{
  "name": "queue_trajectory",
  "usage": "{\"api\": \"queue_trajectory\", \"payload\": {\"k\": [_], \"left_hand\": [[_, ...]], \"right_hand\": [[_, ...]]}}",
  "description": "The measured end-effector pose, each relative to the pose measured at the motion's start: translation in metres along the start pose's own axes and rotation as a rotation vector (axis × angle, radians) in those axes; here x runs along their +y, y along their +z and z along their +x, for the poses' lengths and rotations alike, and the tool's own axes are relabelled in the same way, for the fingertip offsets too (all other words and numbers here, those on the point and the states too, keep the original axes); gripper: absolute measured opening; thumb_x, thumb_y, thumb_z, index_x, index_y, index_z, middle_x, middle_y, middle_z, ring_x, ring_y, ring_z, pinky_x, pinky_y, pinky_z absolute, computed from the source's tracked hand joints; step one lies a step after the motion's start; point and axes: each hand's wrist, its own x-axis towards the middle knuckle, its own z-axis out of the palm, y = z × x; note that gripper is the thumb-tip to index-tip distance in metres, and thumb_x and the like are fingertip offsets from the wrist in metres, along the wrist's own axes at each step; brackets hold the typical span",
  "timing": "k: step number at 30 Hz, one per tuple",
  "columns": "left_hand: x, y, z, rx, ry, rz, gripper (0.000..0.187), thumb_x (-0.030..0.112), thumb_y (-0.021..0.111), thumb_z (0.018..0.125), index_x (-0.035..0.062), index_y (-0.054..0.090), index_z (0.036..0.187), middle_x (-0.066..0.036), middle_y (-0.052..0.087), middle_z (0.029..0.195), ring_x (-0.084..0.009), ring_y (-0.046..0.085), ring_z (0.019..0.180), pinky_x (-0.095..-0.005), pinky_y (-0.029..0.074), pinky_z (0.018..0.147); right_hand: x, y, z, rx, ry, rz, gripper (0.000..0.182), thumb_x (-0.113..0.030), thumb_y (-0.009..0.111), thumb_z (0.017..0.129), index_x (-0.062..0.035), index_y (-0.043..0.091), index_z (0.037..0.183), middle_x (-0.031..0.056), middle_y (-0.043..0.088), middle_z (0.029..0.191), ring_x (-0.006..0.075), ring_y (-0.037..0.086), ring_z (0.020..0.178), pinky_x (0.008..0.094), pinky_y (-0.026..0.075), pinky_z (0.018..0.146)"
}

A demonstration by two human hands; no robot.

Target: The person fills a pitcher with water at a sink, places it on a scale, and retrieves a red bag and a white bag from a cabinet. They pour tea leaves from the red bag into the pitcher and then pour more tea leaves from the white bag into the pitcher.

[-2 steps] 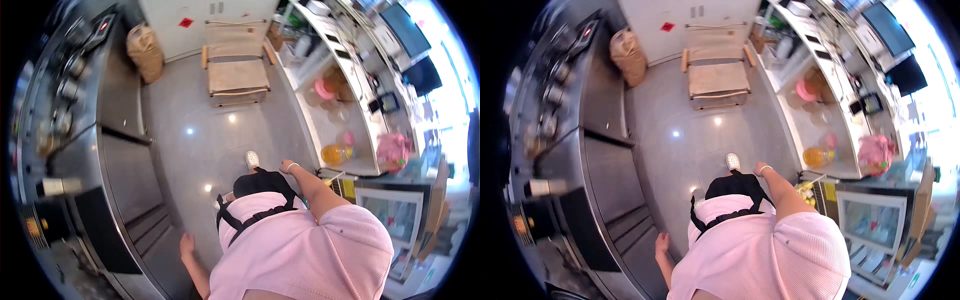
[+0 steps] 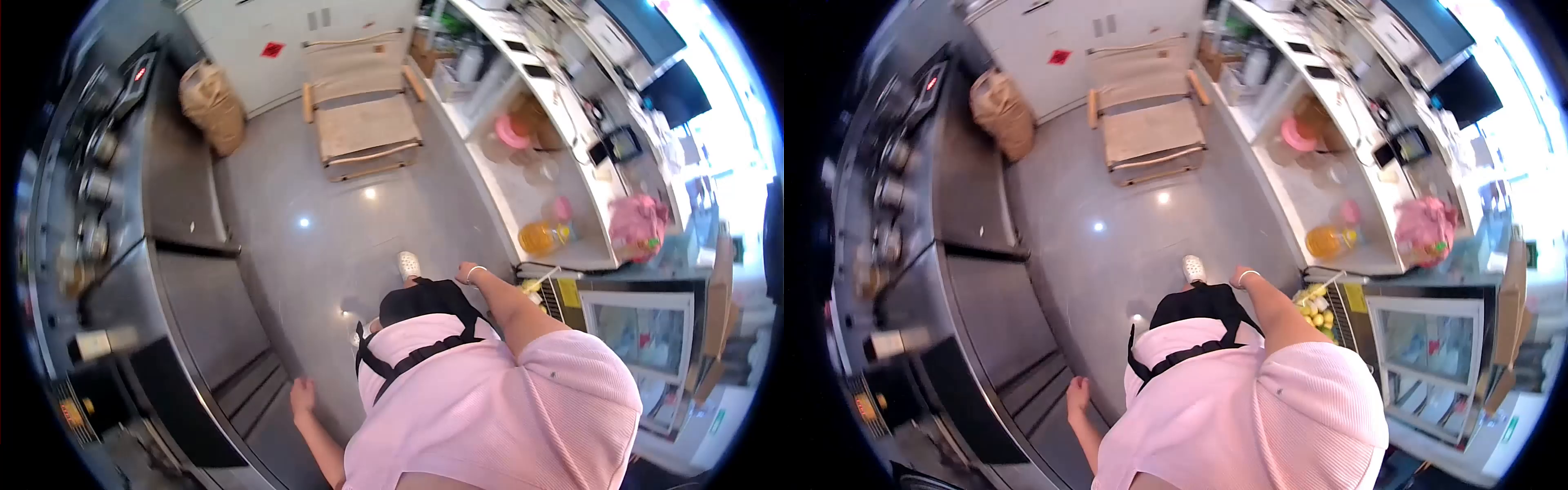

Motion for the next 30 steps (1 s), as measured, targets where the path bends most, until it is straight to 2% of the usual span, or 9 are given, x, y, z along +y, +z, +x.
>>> {"api": "queue_trajectory", "payload": {"k": [3, 4, 6, 13, 17, 20, 22, 25, 30], "left_hand": [[0.112, -0.066, 0.108, 0.154, 0.218, -0.113, 0.041, 0.026, 0.051, 0.083, -0.0021, 0.048, 0.112, -0.020, 0.053, 0.111, -0.0305, 0.051, 0.103, -0.0358, 0.039, 0.088], [0.159, -0.121, 0.173, 0.197, 0.254, -0.075, 0.039, 0.024, 0.050, 0.084, -0.0026, 0.047, 0.112, -0.020, 0.052, 0.112, -0.0293, 0.051, 0.104, -0.0352, 0.039, 0.088], [0.205, -0.151, 0.205, 0.184, 0.315, -0.092, 0.039, 0.022, 0.049, 0.085, -0.0024, 0.045, 0.116, -0.019, 0.051, 0.115, -0.0272, 0.050, 0.105, -0.0338, 0.038, 0.090], [0.255, -0.165, 0.296, 0.043, 0.297, 0.073, 0.048, 0.025, 0.052, 0.083, -0.0009, 0.040, 0.122, -0.019, 0.045, 0.123, -0.0274, 0.043, 0.115, -0.0333, 0.033, 0.095], [0.275, -0.189, 0.303, 0.015, 0.254, -0.044, 0.047, 0.024, 0.050, 0.085, -0.0045, 0.040, 0.120, -0.018, 0.043, 0.124, -0.0255, 0.042, 0.115, -0.0328, 0.032, 0.096], [0.230, -0.204, 0.378, -0.086, 0.158, -0.265, 0.048, 0.027, 0.049, 0.087, -0.0040, 0.038, 0.121, -0.017, 0.045, 0.122, -0.0225, 0.042, 0.113, -0.0314, 0.032, 0.095], [0.243, -0.216, 0.407, -0.055, 0.126, -0.189, 0.045, 0.027, 0.048, 0.087, -0.0048, 0.040, 0.118, -0.017, 0.048, 0.118, -0.0227, 0.046, 0.108, -0.0316, 0.035, 0.092], [0.265, -0.240, 0.494, -0.089, 0.117, -0.154, 0.045, 0.029, 0.047, 0.086, -0.0055, 0.042, 0.115, -0.017, 0.052, 0.112, -0.0236, 0.050, 0.102, -0.0322, 0.038, 0.089], [0.439, -0.299, 0.593, -0.204, 0.314, -0.019, 0.052, 0.039, 0.043, 0.087, -0.0027, 0.040, 0.119, -0.018, 0.049, 0.116, -0.0263, 0.047, 0.109, -0.0335, 0.035, 0.091]], "right_hand": [[-0.030, -0.059, 0.068, -0.071, -0.020, -0.015, 0.034, -0.020, 0.049, 0.071, -0.0003, 0.061, 0.096, 0.0235, 0.058, 0.100, 0.0313, 0.056, 0.098, 0.0387, 0.044, 0.082], [-0.086, -0.082, 0.123, -0.079, -0.037, 0.062, 0.034, -0.020, 0.048, 0.071, 0.0003, 0.061, 0.094, 0.0234, 0.058, 0.098, 0.0315, 0.056, 0.096, 0.0388, 0.044, 0.081], [-0.112, -0.085, 0.167, -0.104, -0.057, 0.163, 0.033, -0.021, 0.048, 0.070, 0.0015, 0.062, 0.090, 0.0232, 0.059, 0.094, 0.0319, 0.057, 0.092, 0.0390, 0.044, 0.079], [-0.162, -0.126, 0.253, 0.066, -0.131, 0.450, 0.040, -0.026, 0.051, 0.071, 0.0006, 0.059, 0.099, 0.0210, 0.057, 0.104, 0.0345, 0.054, 0.098, 0.0388, 0.043, 0.084], [-0.190, -0.169, 0.276, -0.023, -0.121, 0.441, 0.040, -0.026, 0.050, 0.070, 0.0006, 0.059, 0.099, 0.0220, 0.057, 0.101, 0.0346, 0.055, 0.096, 0.0388, 0.043, 0.082], [-0.224, -0.196, 0.295, -0.011, -0.122, 0.476, 0.041, -0.026, 0.050, 0.070, 0.0015, 0.059, 0.099, 0.0235, 0.056, 0.102, 0.0351, 0.055, 0.096, 0.0393, 0.043, 0.082], [-0.261, -0.241, 0.286, -0.010, -0.240, 0.439, 0.042, -0.027, 0.049, 0.071, 0.0027, 0.059, 0.099, 0.0253, 0.054, 0.106, 0.0356, 0.054, 0.098, 0.0400, 0.042, 0.084], [-0.325, -0.231, 0.360, 0.003, -0.118, 0.608, 0.041, -0.030, 0.050, 0.071, 0.0019, 0.059, 0.096, 0.0233, 0.057, 0.101, 0.0338, 0.056, 0.094, 0.0394, 0.043, 0.081], [-0.499, -0.274, 0.453, -0.023, -0.158, 0.735, 0.044, -0.036, 0.049, 0.074, -0.0040, 0.058, 0.103, 0.0202, 0.060, 0.096, 0.0333, 0.057, 0.092, 0.0399, 0.045, 0.079]]}}
